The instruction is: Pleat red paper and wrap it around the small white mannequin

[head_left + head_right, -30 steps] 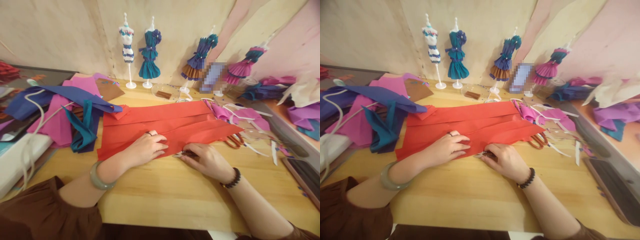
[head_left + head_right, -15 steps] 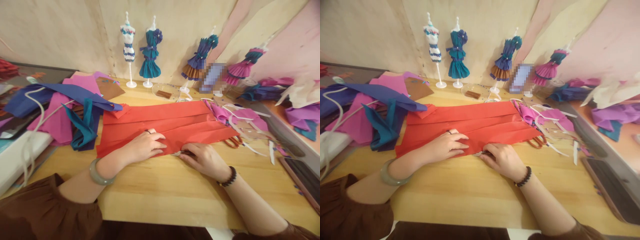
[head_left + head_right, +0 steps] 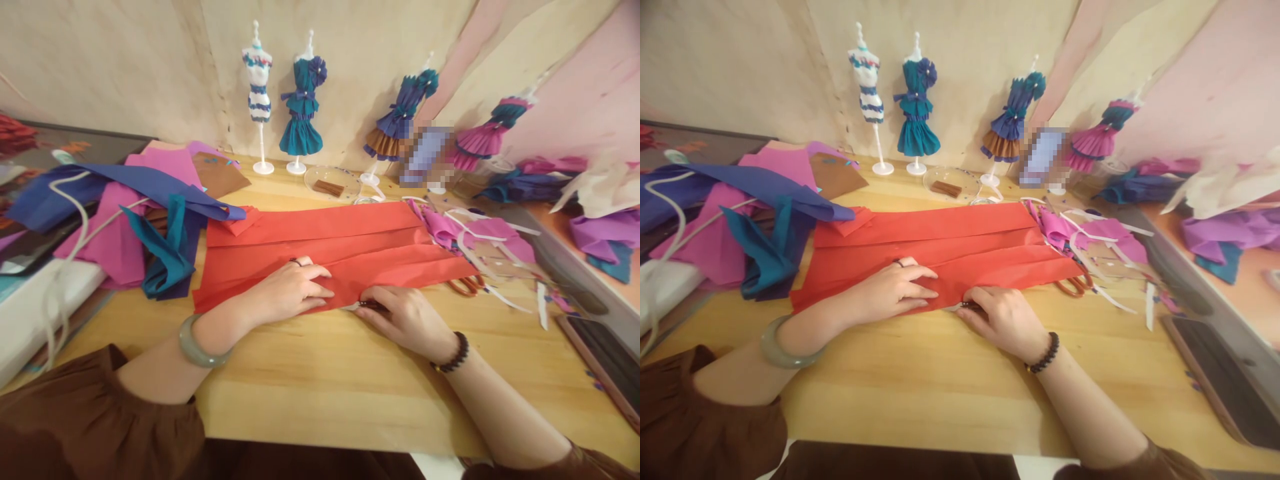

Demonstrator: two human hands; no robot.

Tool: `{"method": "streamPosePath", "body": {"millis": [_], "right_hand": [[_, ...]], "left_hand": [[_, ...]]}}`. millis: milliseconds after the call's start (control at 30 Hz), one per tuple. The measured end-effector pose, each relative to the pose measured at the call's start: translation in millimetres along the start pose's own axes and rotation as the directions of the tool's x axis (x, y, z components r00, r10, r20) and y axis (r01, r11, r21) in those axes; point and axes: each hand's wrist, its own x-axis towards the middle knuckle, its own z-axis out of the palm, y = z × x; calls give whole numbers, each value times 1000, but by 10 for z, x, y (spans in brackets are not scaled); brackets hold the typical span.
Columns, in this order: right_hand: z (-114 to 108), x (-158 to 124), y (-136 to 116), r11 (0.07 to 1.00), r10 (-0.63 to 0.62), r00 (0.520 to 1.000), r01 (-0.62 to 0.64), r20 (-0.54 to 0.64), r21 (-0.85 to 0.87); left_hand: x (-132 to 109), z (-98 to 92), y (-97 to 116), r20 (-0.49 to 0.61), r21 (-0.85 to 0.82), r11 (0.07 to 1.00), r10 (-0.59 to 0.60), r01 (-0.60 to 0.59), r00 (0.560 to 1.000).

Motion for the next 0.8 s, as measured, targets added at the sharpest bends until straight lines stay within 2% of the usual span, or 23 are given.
{"method": "streamPosePath", "body": {"millis": [800], "right_hand": [[78, 20, -51, 1000, -17, 1000, 17, -8, -16]], "left_hand": [[-6, 12, -13, 0, -23, 1000, 3, -3, 1000]]}}
